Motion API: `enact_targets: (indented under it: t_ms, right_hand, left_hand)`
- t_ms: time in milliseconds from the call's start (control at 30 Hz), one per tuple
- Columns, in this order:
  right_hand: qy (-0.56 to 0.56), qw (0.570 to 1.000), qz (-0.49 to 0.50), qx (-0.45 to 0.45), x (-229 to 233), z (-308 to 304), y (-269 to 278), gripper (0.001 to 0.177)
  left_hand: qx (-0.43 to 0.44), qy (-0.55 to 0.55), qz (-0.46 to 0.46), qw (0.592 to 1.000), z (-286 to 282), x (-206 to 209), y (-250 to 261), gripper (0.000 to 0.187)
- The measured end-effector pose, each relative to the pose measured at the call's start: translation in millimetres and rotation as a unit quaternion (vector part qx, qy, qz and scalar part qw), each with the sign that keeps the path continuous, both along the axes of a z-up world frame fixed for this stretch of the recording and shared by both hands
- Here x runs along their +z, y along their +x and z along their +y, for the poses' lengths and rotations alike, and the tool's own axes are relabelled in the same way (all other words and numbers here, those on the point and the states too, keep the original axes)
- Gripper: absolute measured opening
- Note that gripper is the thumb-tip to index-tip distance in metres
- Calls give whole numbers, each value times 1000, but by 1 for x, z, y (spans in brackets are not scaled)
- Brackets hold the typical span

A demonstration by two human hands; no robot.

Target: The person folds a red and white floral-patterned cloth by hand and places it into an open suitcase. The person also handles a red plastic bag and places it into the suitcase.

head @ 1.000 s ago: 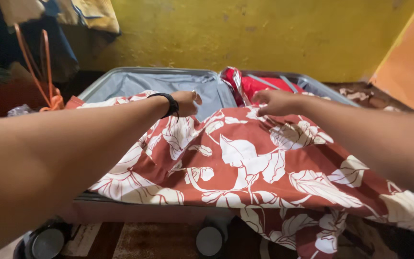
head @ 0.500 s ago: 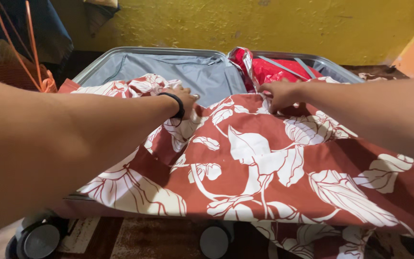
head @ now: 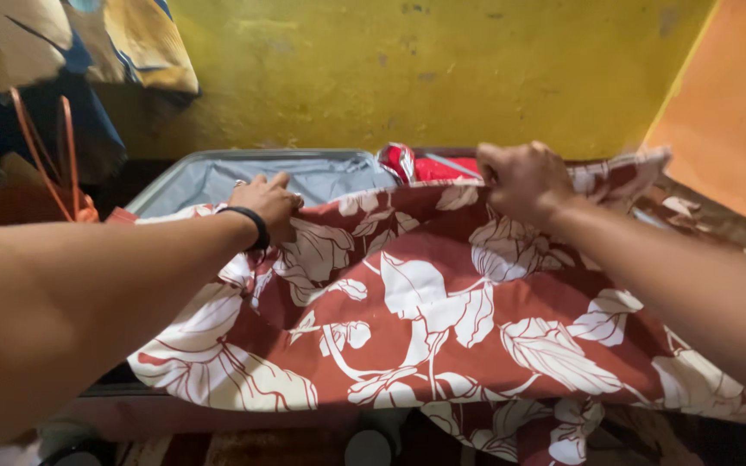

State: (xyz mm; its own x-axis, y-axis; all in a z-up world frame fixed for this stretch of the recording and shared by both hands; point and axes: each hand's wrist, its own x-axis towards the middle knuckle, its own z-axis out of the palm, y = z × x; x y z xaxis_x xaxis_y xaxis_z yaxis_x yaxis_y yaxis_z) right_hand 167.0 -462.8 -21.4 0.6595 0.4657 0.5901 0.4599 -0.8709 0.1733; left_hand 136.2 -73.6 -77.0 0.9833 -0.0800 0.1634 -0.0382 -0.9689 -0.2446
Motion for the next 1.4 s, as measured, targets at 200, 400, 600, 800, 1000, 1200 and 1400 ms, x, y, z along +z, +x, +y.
enact_targets:
  t_ms: [200, 400, 600, 800, 1000, 1200, 1400]
  right_hand:
    - [-68, 952, 299, -17, -35, -43, -46, 25]
    - [-77, 936, 341, 28, -65, -64, -51, 28]
    - [-19, 928, 368, -52, -40, -52, -88, 34]
    - [30, 941, 335, 44, -28, 9, -120, 49]
    - [12, 950, 306, 58, -65, 49, -130, 58]
    - [53, 968, 246, -22, -121, 48, -149, 56]
    - [74, 964, 249, -58, -134, 50, -145, 57]
  left_hand:
    - [-226, 48, -99, 968, -2, 4, -52, 31]
    - [-218, 8, -9, 976, -13, -2, -84, 46]
    - [-131, -71, 62, 987, -24, -2, -75, 60]
    - [134, -321, 3, 938, -35, 4, -65, 92]
    - [206, -210, 51, 954, -64, 19, -87, 69]
    - [170, -193, 73, 964, -25, -11, -35, 53]
    - [204, -807, -404, 378, 74, -16, 33, 44]
